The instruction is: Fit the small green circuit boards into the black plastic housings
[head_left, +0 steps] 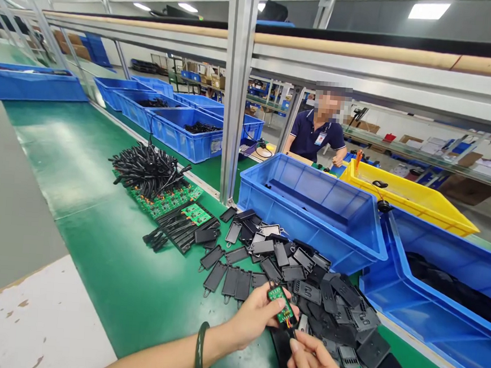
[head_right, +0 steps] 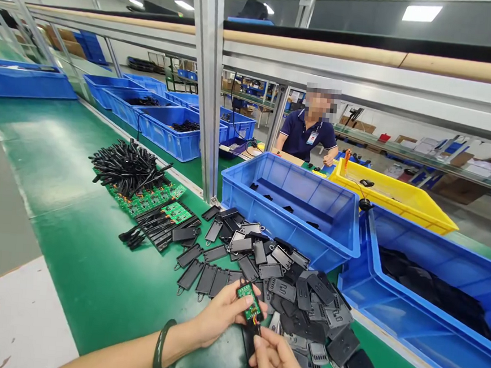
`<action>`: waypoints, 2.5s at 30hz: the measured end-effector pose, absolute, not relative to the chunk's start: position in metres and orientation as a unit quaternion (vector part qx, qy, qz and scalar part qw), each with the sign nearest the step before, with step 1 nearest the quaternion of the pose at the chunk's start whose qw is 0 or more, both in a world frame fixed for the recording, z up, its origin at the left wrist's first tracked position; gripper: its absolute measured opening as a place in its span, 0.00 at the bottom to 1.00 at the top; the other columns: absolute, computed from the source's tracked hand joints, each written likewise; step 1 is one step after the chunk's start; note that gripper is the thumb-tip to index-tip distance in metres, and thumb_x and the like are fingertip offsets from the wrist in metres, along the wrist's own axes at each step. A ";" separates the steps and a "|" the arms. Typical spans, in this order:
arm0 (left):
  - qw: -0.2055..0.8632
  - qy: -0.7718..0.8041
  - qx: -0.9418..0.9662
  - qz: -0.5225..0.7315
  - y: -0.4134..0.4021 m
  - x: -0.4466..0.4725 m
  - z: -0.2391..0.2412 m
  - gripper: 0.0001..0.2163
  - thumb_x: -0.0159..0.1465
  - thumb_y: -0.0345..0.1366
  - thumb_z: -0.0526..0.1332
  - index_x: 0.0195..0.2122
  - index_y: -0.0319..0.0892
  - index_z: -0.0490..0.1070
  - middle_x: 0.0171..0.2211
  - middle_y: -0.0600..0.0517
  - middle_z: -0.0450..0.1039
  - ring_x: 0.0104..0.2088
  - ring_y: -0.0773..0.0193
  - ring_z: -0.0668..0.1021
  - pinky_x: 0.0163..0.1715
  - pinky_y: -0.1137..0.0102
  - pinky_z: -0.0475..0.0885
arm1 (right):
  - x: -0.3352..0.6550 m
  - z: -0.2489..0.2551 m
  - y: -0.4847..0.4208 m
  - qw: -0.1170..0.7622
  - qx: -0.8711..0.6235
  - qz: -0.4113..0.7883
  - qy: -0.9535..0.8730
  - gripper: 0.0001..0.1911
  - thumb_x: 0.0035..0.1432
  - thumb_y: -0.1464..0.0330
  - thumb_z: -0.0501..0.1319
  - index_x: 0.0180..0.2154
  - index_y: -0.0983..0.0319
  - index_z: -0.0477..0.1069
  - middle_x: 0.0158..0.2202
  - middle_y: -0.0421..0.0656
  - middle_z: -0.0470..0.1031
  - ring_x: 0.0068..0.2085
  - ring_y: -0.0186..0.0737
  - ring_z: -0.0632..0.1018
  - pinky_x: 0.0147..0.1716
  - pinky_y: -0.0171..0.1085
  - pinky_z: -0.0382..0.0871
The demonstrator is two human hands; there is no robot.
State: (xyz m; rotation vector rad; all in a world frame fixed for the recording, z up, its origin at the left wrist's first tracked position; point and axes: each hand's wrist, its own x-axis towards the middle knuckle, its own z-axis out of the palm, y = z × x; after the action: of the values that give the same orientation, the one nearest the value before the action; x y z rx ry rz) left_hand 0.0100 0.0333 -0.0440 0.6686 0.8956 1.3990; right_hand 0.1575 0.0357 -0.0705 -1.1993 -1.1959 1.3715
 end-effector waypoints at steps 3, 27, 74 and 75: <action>0.606 0.406 0.314 0.608 0.033 0.011 -0.045 0.20 0.57 0.49 0.64 0.41 0.39 0.62 0.35 0.43 0.78 0.34 0.59 0.80 0.31 0.71 0.71 | 0.157 -0.075 0.037 0.427 -0.499 0.548 -0.518 0.29 0.37 0.47 0.69 0.33 0.64 0.75 0.19 0.41 0.73 0.18 0.36 0.72 0.15 0.30 0.66; 0.530 0.454 0.394 0.597 0.019 0.013 -0.036 0.13 0.64 0.46 0.57 0.40 0.42 0.61 0.38 0.45 0.76 0.37 0.60 0.78 0.39 0.66 0.71 | 0.152 -0.065 0.039 0.352 -0.475 0.576 -0.564 0.24 0.47 0.48 0.65 0.22 0.64 0.69 0.15 0.38 0.68 0.14 0.30 0.67 0.15 0.28 0.58; 0.626 0.409 0.291 0.597 0.033 0.003 -0.038 0.22 0.51 0.33 0.67 0.46 0.40 0.61 0.34 0.50 0.73 0.25 0.72 0.73 0.21 0.78 0.67 | 0.156 -0.093 0.039 0.182 -0.482 0.061 -0.855 0.15 0.61 0.59 0.52 0.47 0.57 0.64 0.41 0.46 0.72 0.28 0.43 0.78 0.19 0.36 0.67; 0.631 0.398 0.302 0.593 0.033 0.004 -0.039 0.21 0.52 0.36 0.67 0.45 0.39 0.62 0.34 0.49 0.74 0.26 0.70 0.74 0.22 0.77 0.68 | 0.155 -0.094 0.038 0.191 -0.490 0.079 -0.847 0.16 0.61 0.61 0.53 0.50 0.57 0.63 0.42 0.46 0.73 0.29 0.44 0.78 0.20 0.36 0.67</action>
State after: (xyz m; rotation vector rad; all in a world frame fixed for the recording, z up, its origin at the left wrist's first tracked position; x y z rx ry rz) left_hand 0.0035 0.0331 -0.0389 0.6922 0.9119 1.3581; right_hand 0.1553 0.0379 -0.0938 -1.3769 -2.3783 0.2212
